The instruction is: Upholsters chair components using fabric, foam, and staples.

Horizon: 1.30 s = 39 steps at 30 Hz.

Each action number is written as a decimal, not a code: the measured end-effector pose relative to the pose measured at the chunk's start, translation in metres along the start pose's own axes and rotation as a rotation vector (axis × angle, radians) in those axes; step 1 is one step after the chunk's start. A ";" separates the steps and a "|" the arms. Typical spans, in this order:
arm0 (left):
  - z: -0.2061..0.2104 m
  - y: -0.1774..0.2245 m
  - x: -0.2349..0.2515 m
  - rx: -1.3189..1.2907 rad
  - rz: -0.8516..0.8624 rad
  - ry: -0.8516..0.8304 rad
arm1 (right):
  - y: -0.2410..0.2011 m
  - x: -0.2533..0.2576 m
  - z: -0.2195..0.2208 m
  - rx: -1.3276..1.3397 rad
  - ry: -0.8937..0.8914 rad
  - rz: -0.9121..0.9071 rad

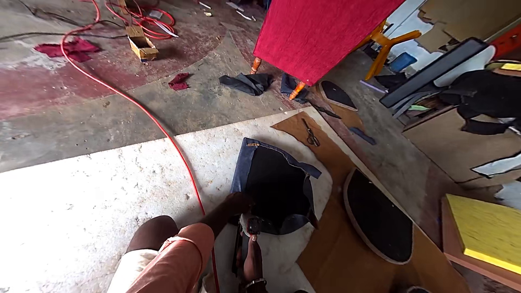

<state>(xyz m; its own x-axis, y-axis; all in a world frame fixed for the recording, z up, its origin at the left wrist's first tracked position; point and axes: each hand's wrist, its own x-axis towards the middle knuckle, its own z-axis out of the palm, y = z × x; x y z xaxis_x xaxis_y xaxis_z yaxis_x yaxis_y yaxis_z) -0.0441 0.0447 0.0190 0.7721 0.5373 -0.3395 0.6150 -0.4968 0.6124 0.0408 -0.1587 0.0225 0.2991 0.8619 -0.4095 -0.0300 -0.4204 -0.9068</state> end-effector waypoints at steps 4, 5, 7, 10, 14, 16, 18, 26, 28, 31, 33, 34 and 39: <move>-0.003 -0.005 0.005 -0.015 0.018 -0.018 | 0.004 0.009 0.003 -0.109 -0.014 0.030; -0.002 -0.008 0.002 -0.023 0.018 0.001 | 0.003 0.010 0.004 -0.146 -0.015 0.037; -0.005 -0.006 -0.006 -0.048 0.008 0.030 | -0.007 0.005 0.003 -0.106 -0.008 0.051; -0.007 0.011 -0.009 -0.042 -0.028 0.061 | -0.017 -0.012 -0.024 0.155 0.048 0.011; 0.015 0.045 0.012 0.079 -0.025 0.101 | -0.044 -0.028 -0.080 0.098 0.363 -0.005; 0.037 0.066 0.030 0.127 0.042 0.091 | -0.051 -0.022 -0.119 -0.186 0.489 0.015; 0.057 0.084 0.049 0.065 0.095 0.089 | -0.059 -0.010 -0.161 -0.390 0.478 0.055; 0.075 0.096 0.073 -0.022 -0.049 0.103 | -0.021 0.026 -0.158 -0.271 0.529 0.237; 0.081 0.098 0.074 -0.031 -0.080 0.127 | -0.012 0.028 -0.145 -0.373 0.559 0.264; 0.083 0.106 0.075 -0.060 -0.178 0.126 | -0.006 0.034 -0.133 -0.438 0.580 0.233; 0.081 0.112 0.077 -0.055 -0.243 0.103 | -0.003 0.042 -0.128 -0.506 0.571 0.229; 0.079 0.116 0.077 -0.060 -0.269 0.098 | -0.004 0.044 -0.127 -0.543 0.565 0.236; 0.074 0.113 0.077 -0.052 -0.245 0.112 | -0.014 0.026 -0.122 -0.547 0.593 0.239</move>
<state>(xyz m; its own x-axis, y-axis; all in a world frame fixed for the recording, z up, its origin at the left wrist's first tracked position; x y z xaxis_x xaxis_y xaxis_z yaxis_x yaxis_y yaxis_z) 0.0968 -0.0205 0.0098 0.5766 0.7107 -0.4030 0.7702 -0.3083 0.5583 0.1659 -0.1652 0.0365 0.7994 0.5049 -0.3257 0.2648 -0.7827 -0.5633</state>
